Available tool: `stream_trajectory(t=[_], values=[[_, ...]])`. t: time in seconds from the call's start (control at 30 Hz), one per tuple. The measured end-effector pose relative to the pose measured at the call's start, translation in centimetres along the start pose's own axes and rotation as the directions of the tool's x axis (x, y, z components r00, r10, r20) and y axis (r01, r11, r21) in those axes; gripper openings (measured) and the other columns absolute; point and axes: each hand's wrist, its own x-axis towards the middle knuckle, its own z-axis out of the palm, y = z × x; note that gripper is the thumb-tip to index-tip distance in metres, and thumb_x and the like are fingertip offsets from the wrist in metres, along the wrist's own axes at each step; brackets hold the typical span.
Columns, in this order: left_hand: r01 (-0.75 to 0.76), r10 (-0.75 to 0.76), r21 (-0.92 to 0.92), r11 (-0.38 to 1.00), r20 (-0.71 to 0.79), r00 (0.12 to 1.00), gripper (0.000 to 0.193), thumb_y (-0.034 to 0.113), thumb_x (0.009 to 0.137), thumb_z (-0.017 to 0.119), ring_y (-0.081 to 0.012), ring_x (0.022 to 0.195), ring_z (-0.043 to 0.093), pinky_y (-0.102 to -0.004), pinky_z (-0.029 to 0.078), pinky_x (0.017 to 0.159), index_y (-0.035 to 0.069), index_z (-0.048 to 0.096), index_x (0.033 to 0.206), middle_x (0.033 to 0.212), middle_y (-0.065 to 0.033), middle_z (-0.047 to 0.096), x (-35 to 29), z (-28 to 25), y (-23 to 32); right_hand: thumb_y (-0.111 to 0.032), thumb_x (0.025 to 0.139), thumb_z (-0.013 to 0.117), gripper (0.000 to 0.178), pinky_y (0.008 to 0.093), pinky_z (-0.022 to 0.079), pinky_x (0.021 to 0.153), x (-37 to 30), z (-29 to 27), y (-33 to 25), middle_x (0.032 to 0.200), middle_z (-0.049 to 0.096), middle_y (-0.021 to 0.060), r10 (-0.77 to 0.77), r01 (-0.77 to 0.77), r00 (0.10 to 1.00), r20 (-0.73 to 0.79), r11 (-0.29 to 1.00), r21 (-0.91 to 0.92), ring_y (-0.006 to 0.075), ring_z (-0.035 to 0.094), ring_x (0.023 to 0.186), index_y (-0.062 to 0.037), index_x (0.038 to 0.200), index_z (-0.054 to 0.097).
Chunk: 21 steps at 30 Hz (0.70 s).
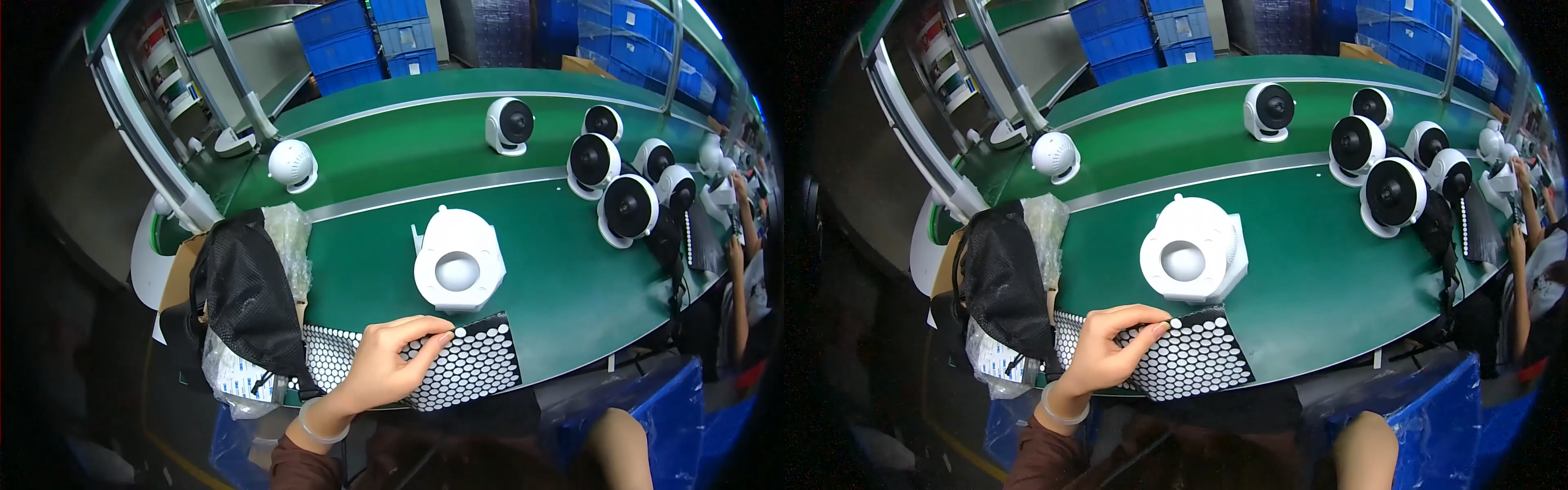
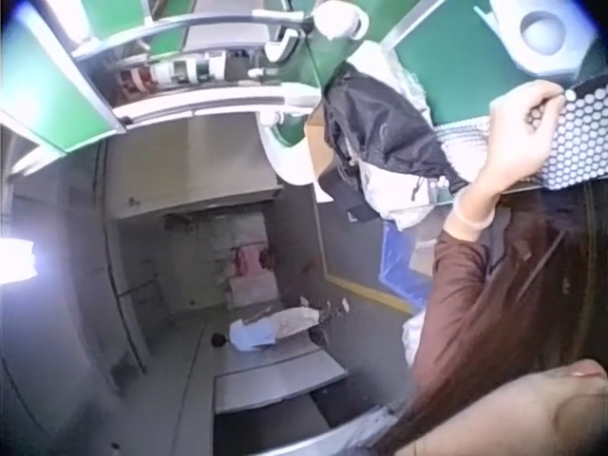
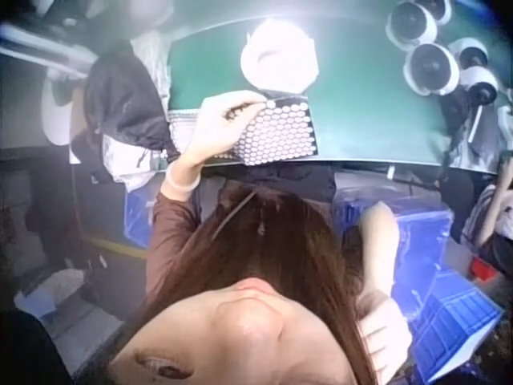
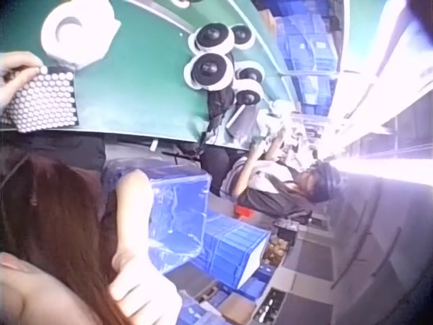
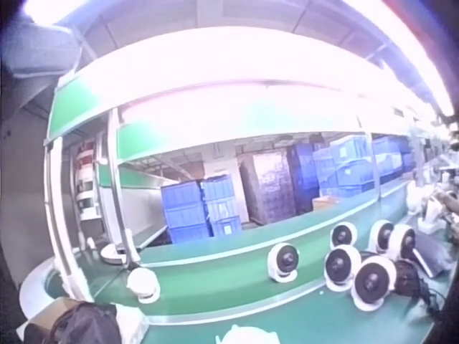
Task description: Assembling electronic components by applying adhesive feet to camera housings on an assembly line.
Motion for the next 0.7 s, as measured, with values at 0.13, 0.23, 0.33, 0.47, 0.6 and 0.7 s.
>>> stream_trajectory(t=[0.13,0.23,0.33,0.47,0.6,0.7], values=[[-0.04,0.039,0.022,0.999,0.038,0.999,0.012,0.005,0.077,0.06,-0.0203,0.071,0.064,-0.0256,0.048,0.062,-0.002,0.063,0.086,0.081,-0.013,0.065,0.4,0.2,-0.1,-0.015,0.079,0.06,0.011,0.0196,0.029,0.045,-5.3,-1.7,-3.9,0.057,0.044,-0.004,-0.017,-0.005,0.989,-0.144,0.988,-0.154,0.0065,0.04,0.048,-0.0099,0.071,0.054],[-0.058,0.056,0.029,0.998,0.06,0.997,0.012,0.005,0.077,0.06,-0.0199,0.071,0.064,-0.0259,0.048,0.063,-0.002,0.063,0.086,0.081,-0.0131,0.065,1.0,0.9,0.5,-0.016,0.079,0.06,0.014,0.0207,0.029,0.047,-10.0,-3.4,-7.4,0.058,0.043,-0.0031,-0.041,-0.034,0.963,-0.267,0.962,-0.271,0.0077,0.039,0.05,-0.0095,0.07,0.051],[-0.004,0.003,0.032,0.999,0.004,1.0,0.012,0.005,0.077,0.06,-0.0196,0.071,0.064,-0.0256,0.048,0.063,-0.003,0.063,0.086,0.08,-0.0129,0.065,0.0,-1.1,0.0,-0.017,0.078,0.059,0.016,0.0217,0.029,0.049,-16.5,-6.7,-11.2,0.059,0.042,-0.0022,-0.006,-0.095,0.942,-0.337,0.954,-0.284,0.009,0.038,0.052,-0.009,0.069,0.049],[-0.054,0.054,0.038,0.998,-0.002,0.999,0.009,0.0,0.075,0.061,-0.0147,0.069,0.061,-0.0232,0.046,0.063,-0.004,0.063,0.083,0.076,-0.0116,0.065,0.9,0.0,1.4,-0.018,0.078,0.059,0.019,0.0231,0.029,0.052,-15.6,-4.6,-10.3,0.061,0.041,-0.0011,-0.033,-0.194,0.877,-0.479,0.889,-0.416,0.0106,0.037,0.054,-0.0083,0.068,0.047],[-0.125,0.125,0.038,0.991,0.003,0.992,0.009,0.002,0.076,0.061,-0.0165,0.064,0.062,-0.0237,0.047,0.057,-0.003,0.062,0.084,0.074,-0.0115,0.064,1.1,0.0,1.9,-0.02,0.078,0.058,0.022,0.0245,0.029,0.055,-11.2,-2.5,-8.1,0.062,0.039,0.0001,-0.081,-0.289,0.83,-0.552,0.784,-0.549,0.0123,0.036,0.057,-0.0077,0.066,0.044],[-0.142,0.14,0.069,0.987,0.034,0.99,0.008,-0.002,0.075,0.059,-0.0168,0.063,0.06,-0.0242,0.045,0.058,-0.005,0.061,0.082,0.073,-0.0112,0.063,0.7,-0.1,1.9,-0.02,0.078,0.058,0.024,0.0255,0.029,0.057,-5.6,-1.3,-2.5,0.064,0.038,0.0009,-0.118,-0.332,0.81,-0.575,0.716,-0.615,0.0135,0.035,0.058,-0.0072,0.065,0.042]])
